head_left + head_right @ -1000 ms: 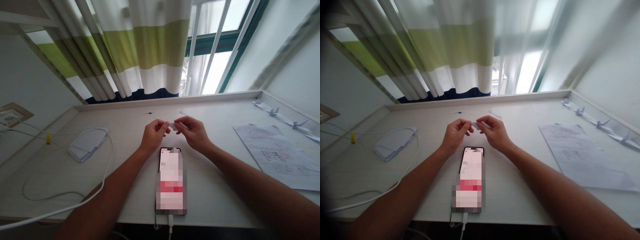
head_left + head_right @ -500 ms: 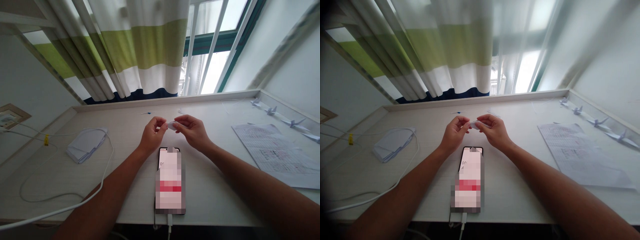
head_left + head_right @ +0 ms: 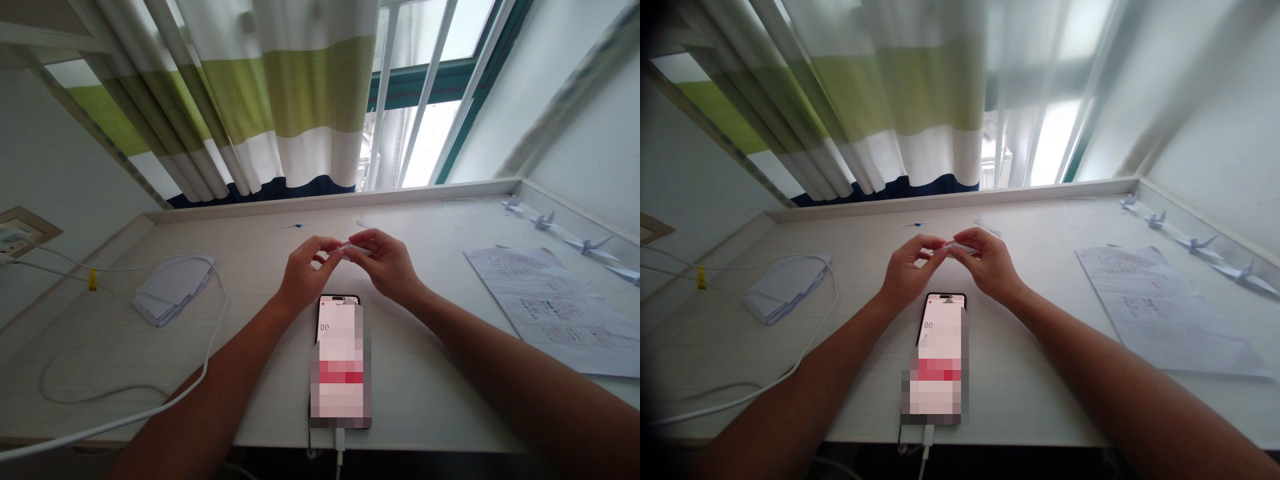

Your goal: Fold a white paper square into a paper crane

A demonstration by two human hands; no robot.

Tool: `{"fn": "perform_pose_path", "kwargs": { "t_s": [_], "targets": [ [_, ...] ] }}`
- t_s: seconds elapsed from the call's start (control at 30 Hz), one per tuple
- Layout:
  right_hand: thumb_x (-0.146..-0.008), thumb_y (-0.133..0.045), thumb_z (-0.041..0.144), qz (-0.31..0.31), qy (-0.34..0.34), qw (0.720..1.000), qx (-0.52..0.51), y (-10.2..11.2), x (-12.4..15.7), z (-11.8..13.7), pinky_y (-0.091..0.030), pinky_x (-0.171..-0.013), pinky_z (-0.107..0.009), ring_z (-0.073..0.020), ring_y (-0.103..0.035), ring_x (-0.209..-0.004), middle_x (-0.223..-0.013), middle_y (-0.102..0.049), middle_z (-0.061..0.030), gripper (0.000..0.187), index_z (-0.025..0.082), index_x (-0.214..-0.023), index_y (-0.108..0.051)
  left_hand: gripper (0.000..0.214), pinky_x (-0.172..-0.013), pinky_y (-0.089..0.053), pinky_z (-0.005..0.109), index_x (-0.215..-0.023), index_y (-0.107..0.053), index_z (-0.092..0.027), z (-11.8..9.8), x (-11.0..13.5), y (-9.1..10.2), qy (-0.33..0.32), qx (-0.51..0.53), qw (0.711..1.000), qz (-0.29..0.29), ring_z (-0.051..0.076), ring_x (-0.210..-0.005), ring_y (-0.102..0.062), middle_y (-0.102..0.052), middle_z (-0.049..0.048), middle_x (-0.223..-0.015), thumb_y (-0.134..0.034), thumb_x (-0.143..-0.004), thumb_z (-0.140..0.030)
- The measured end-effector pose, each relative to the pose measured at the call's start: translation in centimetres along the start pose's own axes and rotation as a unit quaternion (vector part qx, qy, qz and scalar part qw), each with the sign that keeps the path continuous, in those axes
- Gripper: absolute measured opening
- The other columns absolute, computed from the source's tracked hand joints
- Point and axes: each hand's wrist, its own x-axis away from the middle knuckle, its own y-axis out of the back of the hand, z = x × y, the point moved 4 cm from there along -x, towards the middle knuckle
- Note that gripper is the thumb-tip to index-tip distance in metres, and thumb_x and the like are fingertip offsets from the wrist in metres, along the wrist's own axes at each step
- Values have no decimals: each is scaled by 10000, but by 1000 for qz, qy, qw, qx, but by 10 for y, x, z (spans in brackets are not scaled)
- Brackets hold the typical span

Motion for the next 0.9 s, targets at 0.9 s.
{"fn": "perform_pose_path", "kwargs": {
  "t_s": [0.9],
  "targets": [
    [-849, -797, 571, 9, -3, 999, 41, 0, -1, -5, -642, -750, -415, -236, -729, -832, -916, -779, -81, 400, 190, -966, -759, 270, -655, -567, 257, -920, -740, -167, 23, -4, -6, 136, 176, 975, -6, 154, -787, -686, -747, 49, -880, -826, -805, -395]
  ]
}}
